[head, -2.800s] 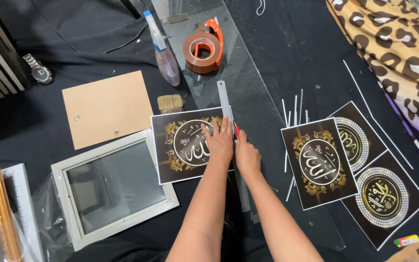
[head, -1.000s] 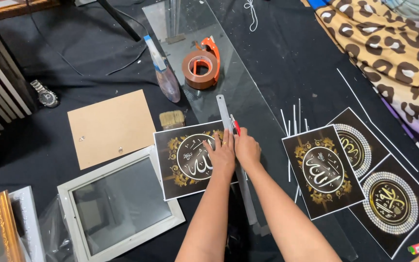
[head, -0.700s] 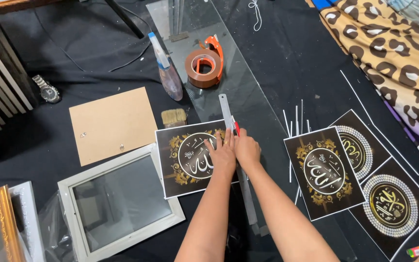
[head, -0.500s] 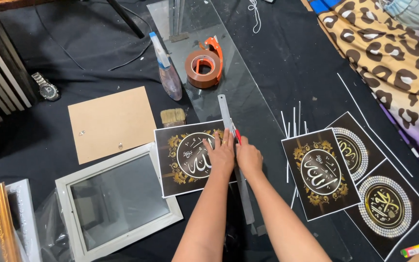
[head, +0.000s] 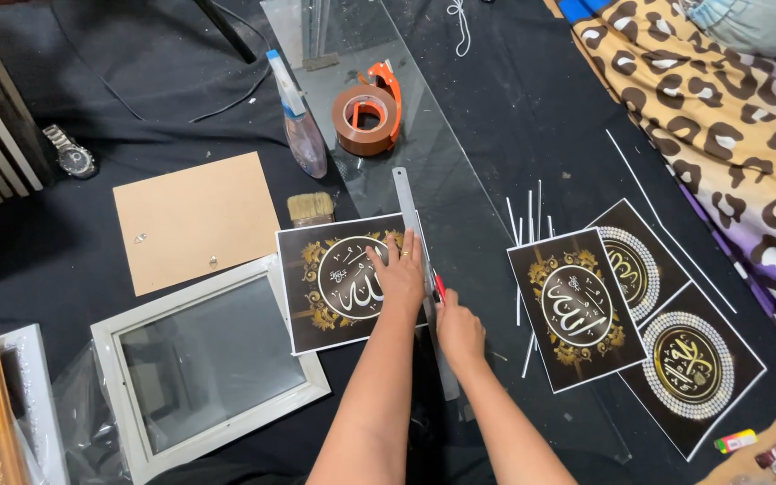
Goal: Cleaning a glass pane and cutting printed calligraphy artwork using a ruler and utility knife for framing.
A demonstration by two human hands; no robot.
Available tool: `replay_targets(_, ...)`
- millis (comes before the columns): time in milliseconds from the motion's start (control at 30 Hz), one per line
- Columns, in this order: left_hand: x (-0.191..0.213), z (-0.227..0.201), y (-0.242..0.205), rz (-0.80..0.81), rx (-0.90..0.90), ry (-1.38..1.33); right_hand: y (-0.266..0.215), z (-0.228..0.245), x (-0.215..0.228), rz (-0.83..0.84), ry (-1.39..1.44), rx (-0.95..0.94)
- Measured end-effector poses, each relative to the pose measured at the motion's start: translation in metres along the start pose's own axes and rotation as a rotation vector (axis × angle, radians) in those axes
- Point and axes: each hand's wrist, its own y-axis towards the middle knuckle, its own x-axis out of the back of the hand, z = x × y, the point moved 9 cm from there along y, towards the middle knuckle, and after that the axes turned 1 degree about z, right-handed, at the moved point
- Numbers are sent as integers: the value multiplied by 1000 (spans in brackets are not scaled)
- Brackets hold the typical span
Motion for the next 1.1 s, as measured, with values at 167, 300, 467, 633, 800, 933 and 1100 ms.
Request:
replay_targets(167,-4,0,3,12,0,18,-22,-14,-8,25,-6,-12)
replay_targets(300,-10,1,12,5,5,25,-35,-25,-17,61,-42,-23)
replay_targets(467,-13,1,15,12,7,20,-47,-47,-34,116,-53,-61)
replay_targets(633,-18,2,22,-175,-41,-10,-60,-60,-42,-46,-34,-7)
replay_targets(800,-21,2,24,-166,-44,-9,-63,-87,-70,70,-67,-86)
replay_targets(933,-20,0,21,-167,-48,-12,-63,-85,-64,212,-131,-136)
replay_targets(1100,-17,0,17,-17,-6,6,-37,-12,41,79,51,-70)
